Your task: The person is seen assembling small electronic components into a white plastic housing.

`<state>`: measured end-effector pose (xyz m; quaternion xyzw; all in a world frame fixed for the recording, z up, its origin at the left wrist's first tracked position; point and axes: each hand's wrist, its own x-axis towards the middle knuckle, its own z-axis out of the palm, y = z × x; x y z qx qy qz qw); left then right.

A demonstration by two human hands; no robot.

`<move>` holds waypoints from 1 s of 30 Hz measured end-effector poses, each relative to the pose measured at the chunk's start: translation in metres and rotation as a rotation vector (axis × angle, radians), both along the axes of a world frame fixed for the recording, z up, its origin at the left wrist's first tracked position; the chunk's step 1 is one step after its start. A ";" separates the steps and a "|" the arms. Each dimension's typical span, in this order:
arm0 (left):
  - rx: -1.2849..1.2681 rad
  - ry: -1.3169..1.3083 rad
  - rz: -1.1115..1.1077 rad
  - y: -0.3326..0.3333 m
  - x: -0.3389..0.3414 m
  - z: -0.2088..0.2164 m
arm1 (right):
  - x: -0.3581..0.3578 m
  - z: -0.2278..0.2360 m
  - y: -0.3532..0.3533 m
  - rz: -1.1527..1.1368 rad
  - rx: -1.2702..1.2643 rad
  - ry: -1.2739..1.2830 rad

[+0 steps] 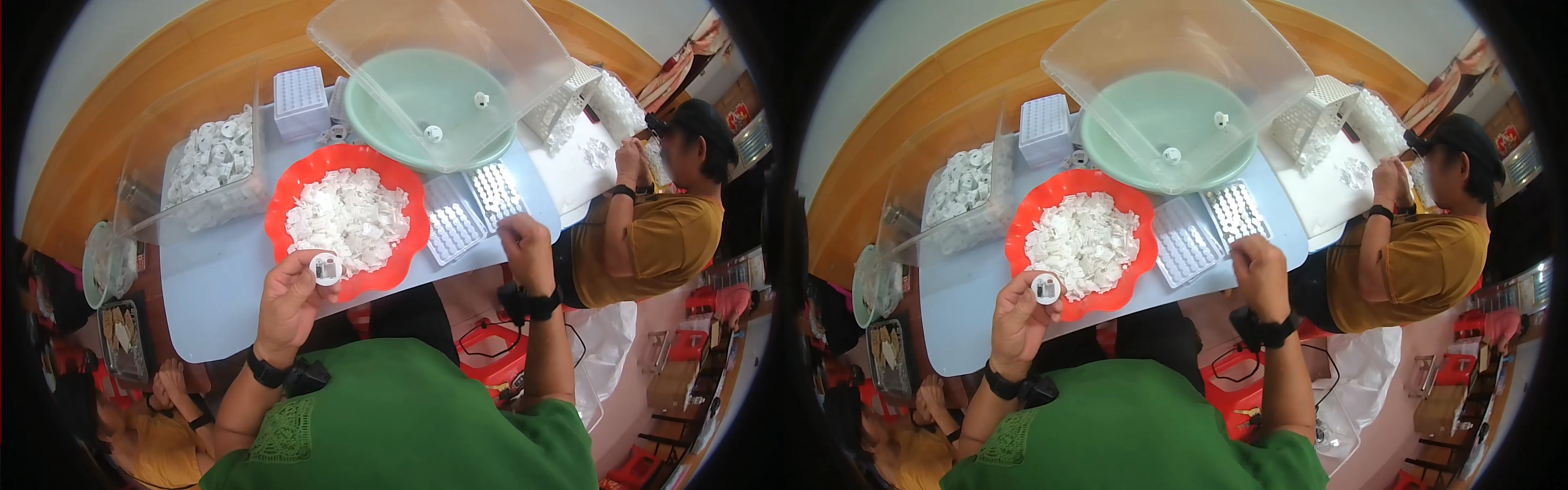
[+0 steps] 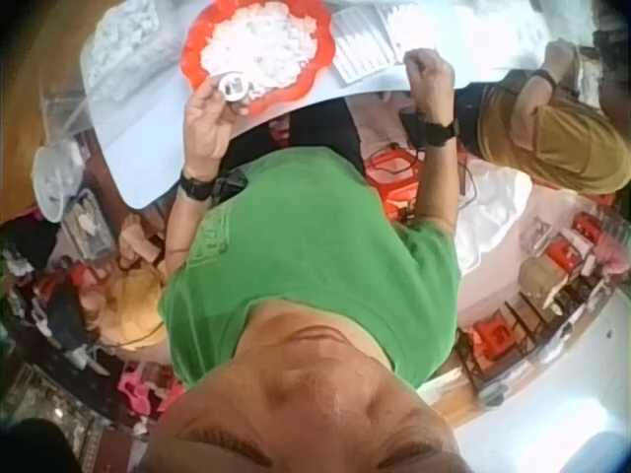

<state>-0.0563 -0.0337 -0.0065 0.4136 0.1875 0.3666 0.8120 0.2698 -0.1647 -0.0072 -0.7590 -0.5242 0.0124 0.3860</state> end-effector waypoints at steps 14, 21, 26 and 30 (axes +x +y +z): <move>-0.009 0.051 0.036 -0.002 -0.002 0.005 | 0.031 -0.027 0.037 0.001 -0.207 -0.194; -0.028 -0.030 -0.078 -0.002 -0.002 0.006 | 0.041 -0.038 0.033 -0.017 -0.219 -0.178; -0.038 -0.045 -0.078 -0.003 -0.005 0.005 | 0.040 -0.034 0.032 0.019 -0.138 -0.233; -0.037 -0.025 -0.077 -0.002 -0.006 0.005 | 0.015 -0.001 0.021 -0.034 -0.050 0.256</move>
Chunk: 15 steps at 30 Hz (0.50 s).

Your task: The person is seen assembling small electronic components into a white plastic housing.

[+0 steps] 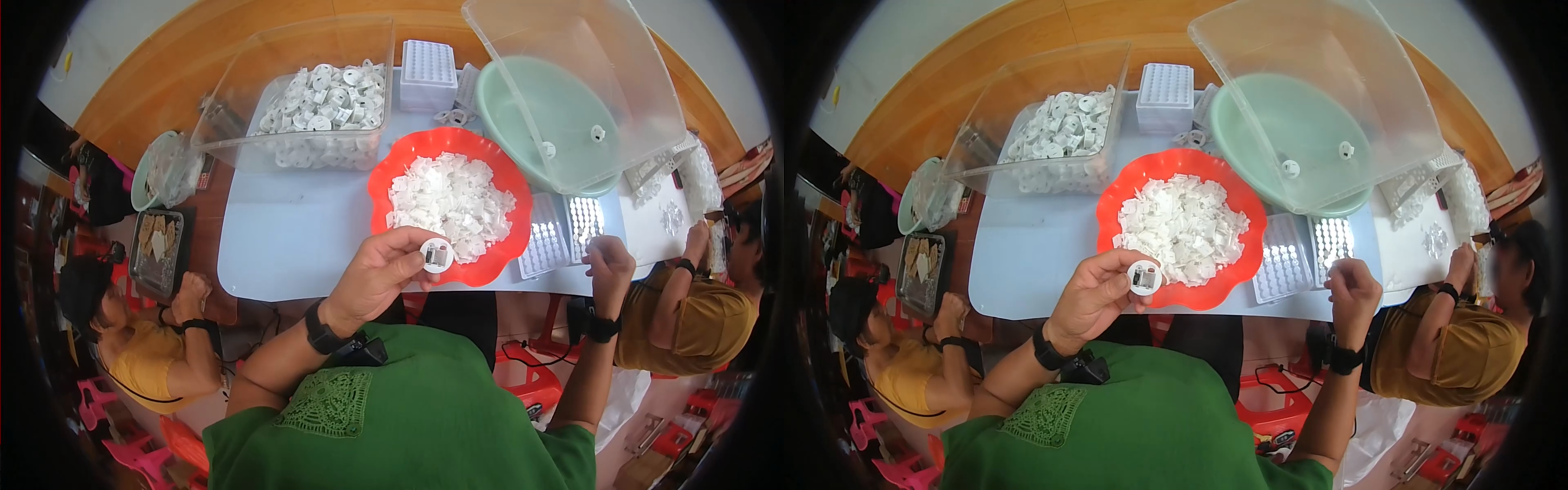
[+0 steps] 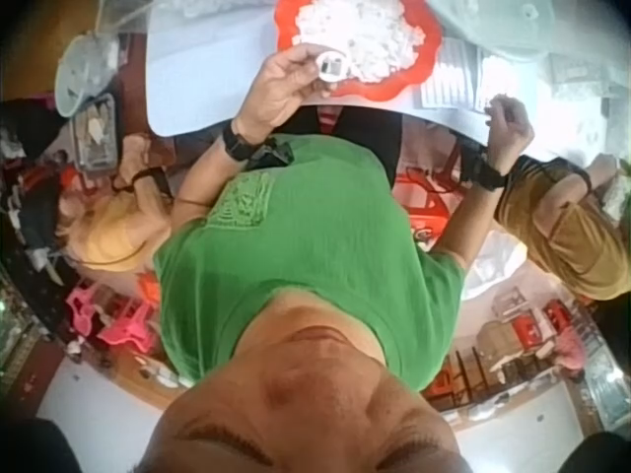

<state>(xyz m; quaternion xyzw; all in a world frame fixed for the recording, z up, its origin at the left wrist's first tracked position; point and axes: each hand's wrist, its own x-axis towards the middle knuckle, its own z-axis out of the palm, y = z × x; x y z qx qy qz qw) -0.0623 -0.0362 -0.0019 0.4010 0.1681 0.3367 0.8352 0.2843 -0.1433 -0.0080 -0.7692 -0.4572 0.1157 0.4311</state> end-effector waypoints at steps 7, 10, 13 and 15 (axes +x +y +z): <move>0.012 0.045 -0.041 -0.003 0.008 0.003 | -0.070 0.032 -0.002 0.243 0.280 0.600; 0.015 0.059 -0.050 -0.004 0.010 0.005 | -0.090 0.029 0.003 0.386 0.291 0.725; 0.026 0.053 -0.048 -0.006 0.012 0.006 | -0.110 0.038 0.006 0.391 0.302 0.788; 0.037 0.071 -0.060 -0.007 0.015 0.004 | -0.119 0.042 0.008 0.377 0.328 0.931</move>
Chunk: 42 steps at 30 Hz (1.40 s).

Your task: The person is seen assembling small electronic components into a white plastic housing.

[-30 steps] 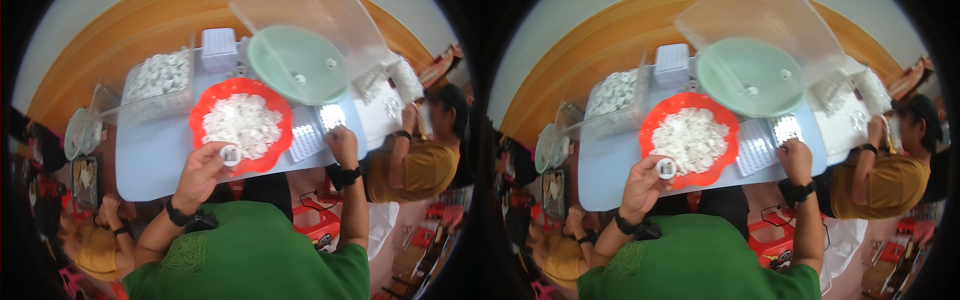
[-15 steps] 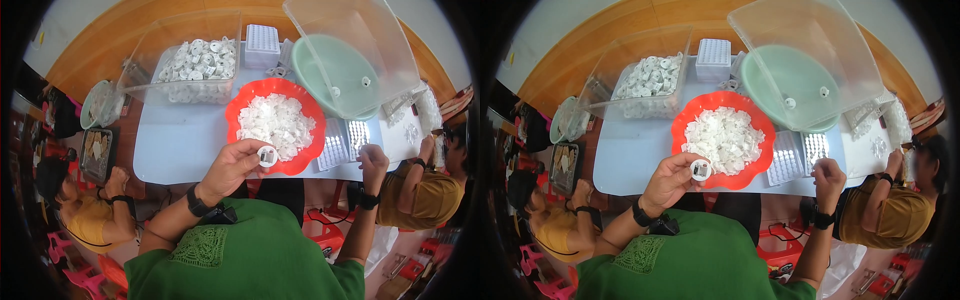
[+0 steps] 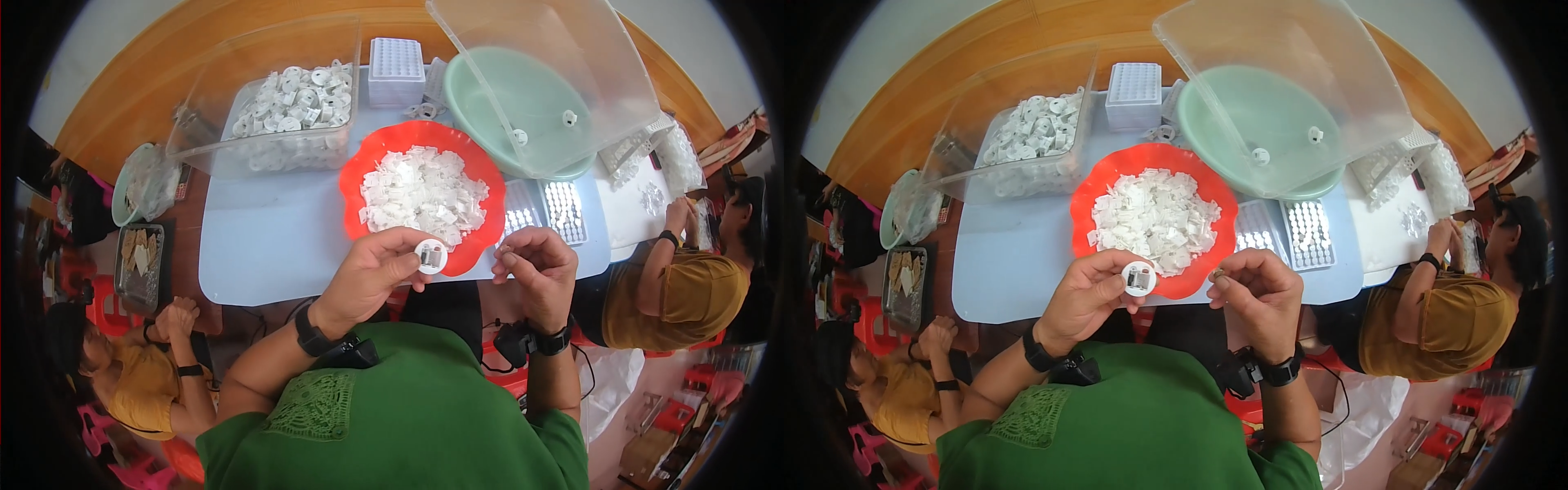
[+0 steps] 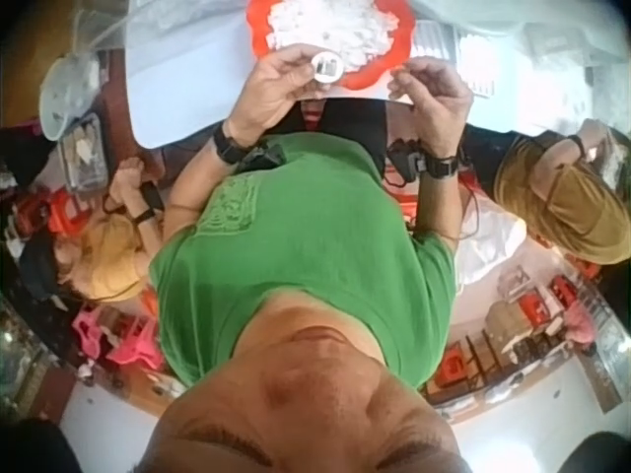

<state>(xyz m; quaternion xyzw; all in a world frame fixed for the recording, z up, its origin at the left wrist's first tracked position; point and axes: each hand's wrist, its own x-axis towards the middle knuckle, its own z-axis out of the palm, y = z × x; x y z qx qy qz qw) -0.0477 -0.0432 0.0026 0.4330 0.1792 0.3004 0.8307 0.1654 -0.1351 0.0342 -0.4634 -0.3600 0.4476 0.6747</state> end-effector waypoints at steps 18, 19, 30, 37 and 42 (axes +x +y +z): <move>0.043 0.027 -0.008 -0.007 0.009 0.007 | -0.035 0.012 0.018 -0.034 0.261 -1.027; 0.043 0.026 -0.007 -0.007 0.009 0.007 | -0.036 0.011 0.018 -0.033 0.261 -1.027; 0.102 0.094 0.046 -0.010 0.013 0.007 | -0.042 0.004 0.019 -0.116 0.319 -1.249; 0.164 0.114 0.023 -0.010 0.011 0.003 | -0.040 0.008 0.019 -0.054 0.249 -1.225; 0.169 0.117 0.033 -0.011 0.012 0.004 | -0.034 0.013 0.021 0.053 0.093 -1.091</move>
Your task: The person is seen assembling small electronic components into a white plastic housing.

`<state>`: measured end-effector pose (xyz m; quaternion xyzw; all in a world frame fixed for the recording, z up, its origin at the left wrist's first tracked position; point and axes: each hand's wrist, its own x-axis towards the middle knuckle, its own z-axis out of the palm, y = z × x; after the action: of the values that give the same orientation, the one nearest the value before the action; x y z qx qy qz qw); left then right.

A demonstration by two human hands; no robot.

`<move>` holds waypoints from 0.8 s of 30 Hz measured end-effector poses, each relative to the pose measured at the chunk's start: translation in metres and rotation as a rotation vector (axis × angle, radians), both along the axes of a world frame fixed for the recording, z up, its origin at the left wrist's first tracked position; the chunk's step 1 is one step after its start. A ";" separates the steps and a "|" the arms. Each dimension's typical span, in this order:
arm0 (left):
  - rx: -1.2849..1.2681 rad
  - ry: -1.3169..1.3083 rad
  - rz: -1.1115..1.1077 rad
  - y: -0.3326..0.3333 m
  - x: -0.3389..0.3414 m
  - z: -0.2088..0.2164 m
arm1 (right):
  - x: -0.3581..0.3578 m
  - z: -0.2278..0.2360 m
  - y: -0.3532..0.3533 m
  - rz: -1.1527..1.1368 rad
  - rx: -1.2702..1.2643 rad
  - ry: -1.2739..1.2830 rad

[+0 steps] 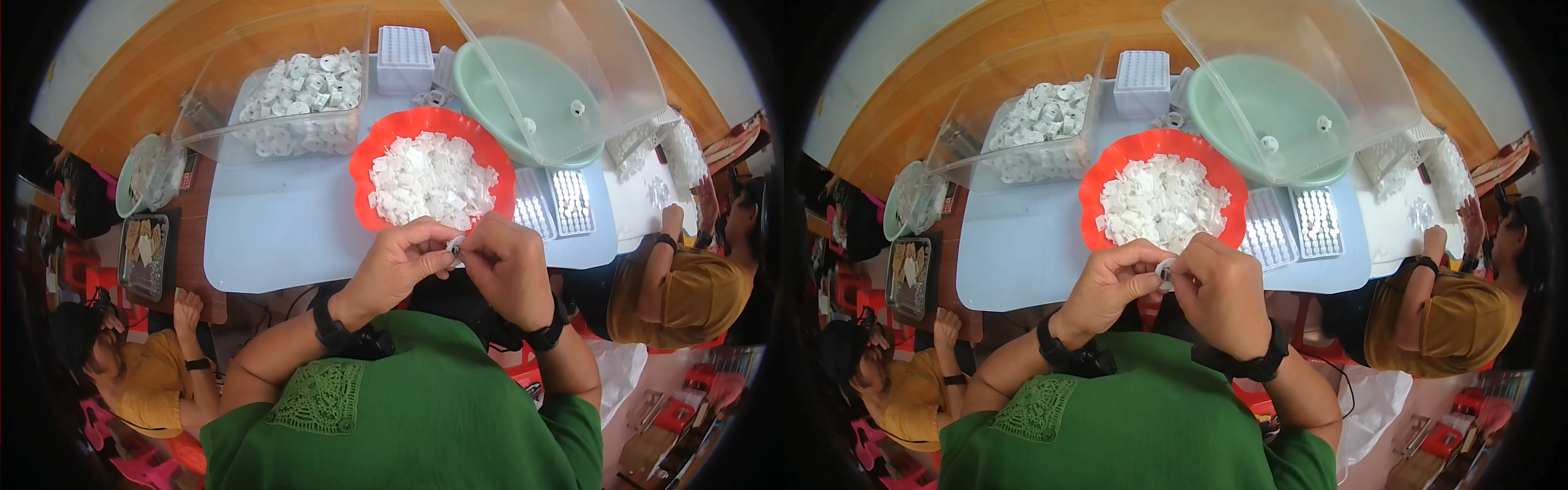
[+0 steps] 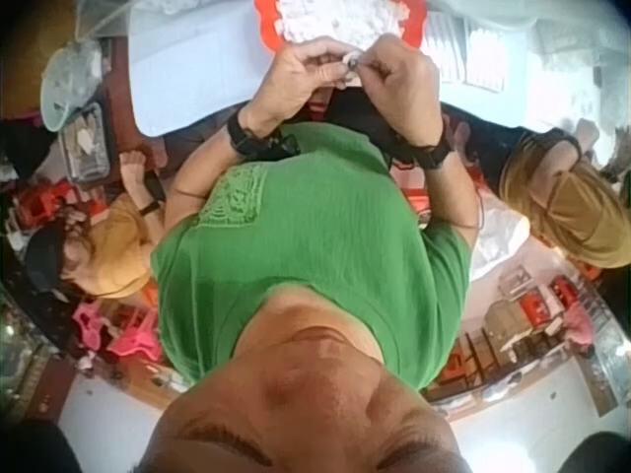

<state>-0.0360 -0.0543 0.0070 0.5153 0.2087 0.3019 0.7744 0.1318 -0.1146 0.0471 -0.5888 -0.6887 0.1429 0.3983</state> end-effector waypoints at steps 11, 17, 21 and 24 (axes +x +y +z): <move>-0.175 -0.068 -0.068 0.003 -0.004 -0.003 | 0.030 0.005 -0.014 -0.002 -0.347 0.474; -0.232 -0.095 -0.057 0.005 -0.001 -0.009 | 0.060 0.006 -0.031 -0.207 -0.302 0.546; -0.265 -0.110 -0.055 0.004 0.002 -0.011 | 0.031 0.013 -0.033 -0.011 0.020 0.124; -0.264 -0.111 -0.064 0.003 0.003 -0.005 | 0.014 0.000 -0.031 0.054 0.150 -0.043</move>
<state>-0.0333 -0.0509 0.0019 0.3978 0.1870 0.2751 0.8551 0.1461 -0.1456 0.0471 -0.5412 -0.7216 0.0890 0.4225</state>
